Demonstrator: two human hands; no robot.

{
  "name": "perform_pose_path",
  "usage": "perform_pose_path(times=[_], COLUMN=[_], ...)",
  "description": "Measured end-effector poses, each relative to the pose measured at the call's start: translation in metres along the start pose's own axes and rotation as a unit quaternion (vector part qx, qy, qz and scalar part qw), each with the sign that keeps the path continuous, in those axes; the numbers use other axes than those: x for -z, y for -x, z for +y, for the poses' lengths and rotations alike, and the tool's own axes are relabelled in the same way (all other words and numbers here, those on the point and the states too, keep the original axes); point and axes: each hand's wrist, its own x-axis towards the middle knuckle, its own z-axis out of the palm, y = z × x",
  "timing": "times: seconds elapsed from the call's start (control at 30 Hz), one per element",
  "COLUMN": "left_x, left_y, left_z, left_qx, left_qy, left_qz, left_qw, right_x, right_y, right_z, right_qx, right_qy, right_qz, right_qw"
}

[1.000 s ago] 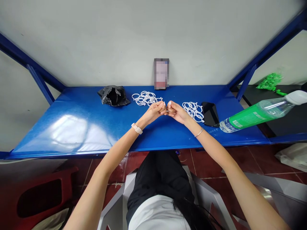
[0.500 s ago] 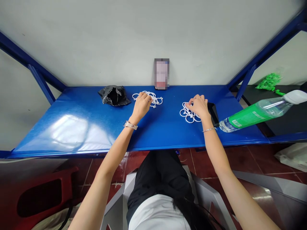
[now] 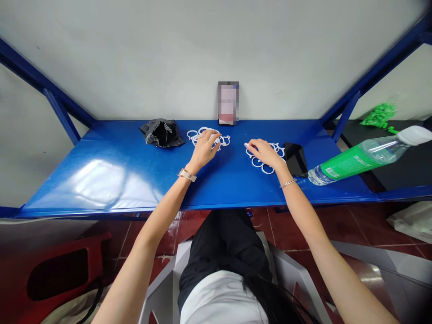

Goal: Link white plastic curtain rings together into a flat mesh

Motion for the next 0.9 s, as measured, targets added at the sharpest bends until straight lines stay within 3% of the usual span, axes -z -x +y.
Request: perform_pose_path(times=[0.1,0.3,0.43,0.57,0.63,0.77,0.9], left_x=[-0.007,-0.022,-0.021,-0.016,-0.016,-0.015,-0.011], left_y=[0.002,0.008,0.007,0.003,0.001,0.001,0.003], left_z=[0.016,0.039,0.04,0.039,0.039,0.04,0.042], left_qx=[-0.029,0.097,0.13,0.147,0.162,0.209,0.248], left_qy=[0.14,0.378,0.424,0.473,0.51,0.559,0.574], left_qz=[-0.024,-0.17,-0.198,-0.163,-0.142,-0.193,-0.264], left_qw=[0.989,0.905,0.874,0.853,0.832,0.779,0.734], right_x=[-0.007,-0.03,-0.03,-0.028,-0.031,-0.036,-0.035], right_y=[0.0,-0.002,-0.002,-0.004,-0.006,-0.008,-0.007], right_z=[-0.014,-0.027,-0.028,-0.029,-0.03,-0.031,-0.032], right_qx=[0.045,0.064,0.05,0.023,0.007,-0.025,-0.043], right_qy=[-0.073,-0.197,-0.338,-0.486,-0.524,-0.521,-0.506], right_qz=[0.0,-0.029,-0.086,-0.099,-0.088,-0.071,-0.107], right_qw=[0.996,0.978,0.936,0.868,0.847,0.85,0.854])
